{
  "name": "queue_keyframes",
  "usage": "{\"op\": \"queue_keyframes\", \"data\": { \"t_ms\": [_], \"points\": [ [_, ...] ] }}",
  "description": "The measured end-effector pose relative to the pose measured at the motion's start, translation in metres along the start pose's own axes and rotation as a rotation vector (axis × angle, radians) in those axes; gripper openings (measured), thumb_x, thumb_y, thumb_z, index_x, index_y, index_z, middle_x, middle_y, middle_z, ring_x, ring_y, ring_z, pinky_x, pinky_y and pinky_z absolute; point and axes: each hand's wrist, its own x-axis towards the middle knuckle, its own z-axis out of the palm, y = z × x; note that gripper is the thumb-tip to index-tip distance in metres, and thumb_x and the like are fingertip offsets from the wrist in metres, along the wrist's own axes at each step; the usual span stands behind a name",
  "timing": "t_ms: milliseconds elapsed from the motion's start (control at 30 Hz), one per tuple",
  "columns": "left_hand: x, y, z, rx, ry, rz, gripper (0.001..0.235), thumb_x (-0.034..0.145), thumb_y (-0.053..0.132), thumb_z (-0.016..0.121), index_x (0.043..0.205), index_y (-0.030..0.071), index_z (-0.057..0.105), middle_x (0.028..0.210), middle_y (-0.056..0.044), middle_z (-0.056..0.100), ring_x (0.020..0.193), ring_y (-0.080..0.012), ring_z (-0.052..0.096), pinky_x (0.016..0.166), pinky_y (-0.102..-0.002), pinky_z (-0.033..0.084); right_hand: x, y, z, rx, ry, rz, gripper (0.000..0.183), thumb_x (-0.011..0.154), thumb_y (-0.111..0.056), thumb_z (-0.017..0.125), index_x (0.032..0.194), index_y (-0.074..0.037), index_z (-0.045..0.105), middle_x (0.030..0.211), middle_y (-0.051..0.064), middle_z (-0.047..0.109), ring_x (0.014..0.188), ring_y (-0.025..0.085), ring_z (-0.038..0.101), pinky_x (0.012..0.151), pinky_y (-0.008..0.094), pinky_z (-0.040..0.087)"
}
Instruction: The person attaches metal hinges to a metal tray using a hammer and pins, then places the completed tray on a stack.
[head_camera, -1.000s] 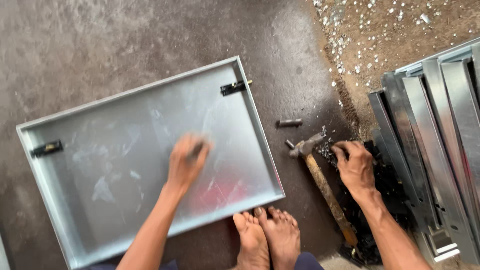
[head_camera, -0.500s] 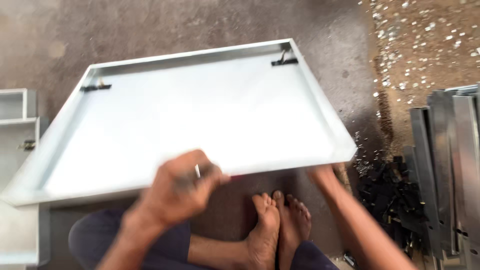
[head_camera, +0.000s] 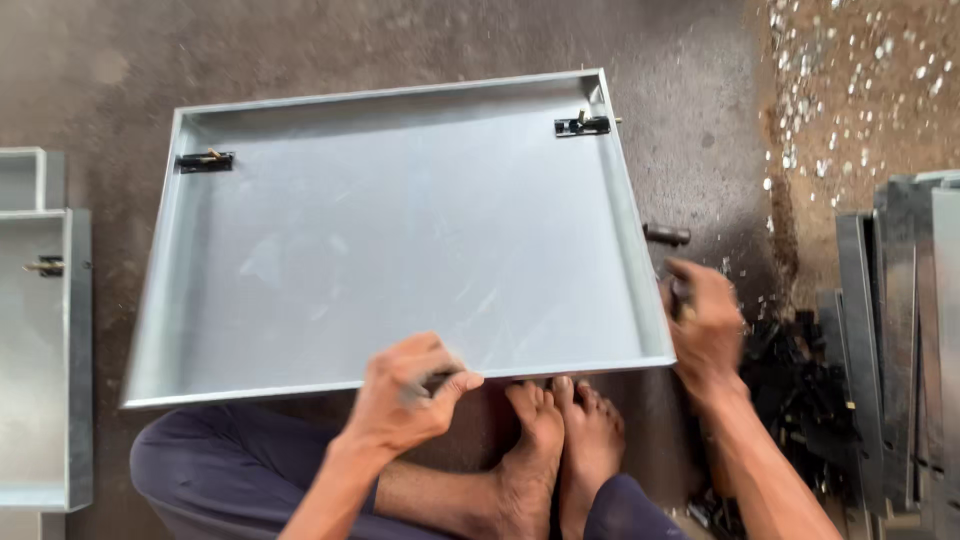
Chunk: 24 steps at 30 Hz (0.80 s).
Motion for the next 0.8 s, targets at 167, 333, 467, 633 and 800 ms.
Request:
{"op": "queue_keyframes", "data": {
  "t_ms": [167,333,467,633,800],
  "points": [
    [-0.029,-0.054,0.052,0.009,0.061,0.028,0.021,0.078,0.024,0.082,0.071,0.007,0.073,0.067,-0.005,0.062,0.061,-0.0235,0.061,0.055,-0.037,0.048,-0.073,-0.002,-0.037,-0.277,-0.223,0.351,0.052,0.085,-0.038,0.076,0.118,0.001,0.063,0.112,0.02,0.066,0.107,0.037,0.063,0.088,0.046,0.054],
    [-0.024,-0.069,0.058,0.053,-0.022,-0.03,0.021,0.077,0.023,0.082,0.069,0.007,0.072,0.067,-0.006,0.064,0.066,-0.026,0.064,0.061,-0.039,0.05,-0.1,0.006,-0.039,-0.362,-0.36,0.481,0.053,0.089,-0.045,0.072,0.117,0.0,0.065,0.111,0.02,0.066,0.1,0.036,0.065,0.076,0.046,0.057],
    [0.011,-0.072,0.04,0.012,-0.13,-0.066,0.019,0.071,0.024,0.085,0.075,0.009,0.074,0.077,-0.007,0.07,0.073,-0.0298,0.068,0.065,-0.04,0.053,-0.088,-0.002,-0.061,-0.215,-0.368,0.755,0.053,0.093,-0.045,0.07,0.124,-0.002,0.066,0.092,0.019,0.071,0.076,0.033,0.069,0.067,0.044,0.056],
    [0.148,-0.102,0.037,0.141,0.185,0.119,0.014,0.087,0.016,0.077,0.096,0.01,0.069,0.093,-0.013,0.066,0.087,-0.0347,0.066,0.074,-0.045,0.053,-0.051,-0.038,-0.092,0.23,-0.261,1.072,0.05,0.09,-0.03,0.069,0.131,-0.001,0.063,0.077,0.014,0.07,0.056,0.021,0.059,0.048,0.037,0.046],
    [0.327,-0.109,0.056,0.281,0.171,0.341,0.061,0.067,0.043,0.095,0.106,0.006,0.064,0.109,-0.014,0.062,0.109,-0.0369,0.059,0.096,-0.049,0.047,-0.03,-0.035,-0.048,0.123,-0.361,0.627,0.042,0.101,-0.032,0.057,0.128,-0.001,0.062,0.069,0.007,0.067,0.056,0.011,0.061,0.051,0.025,0.048]
  ]
}}
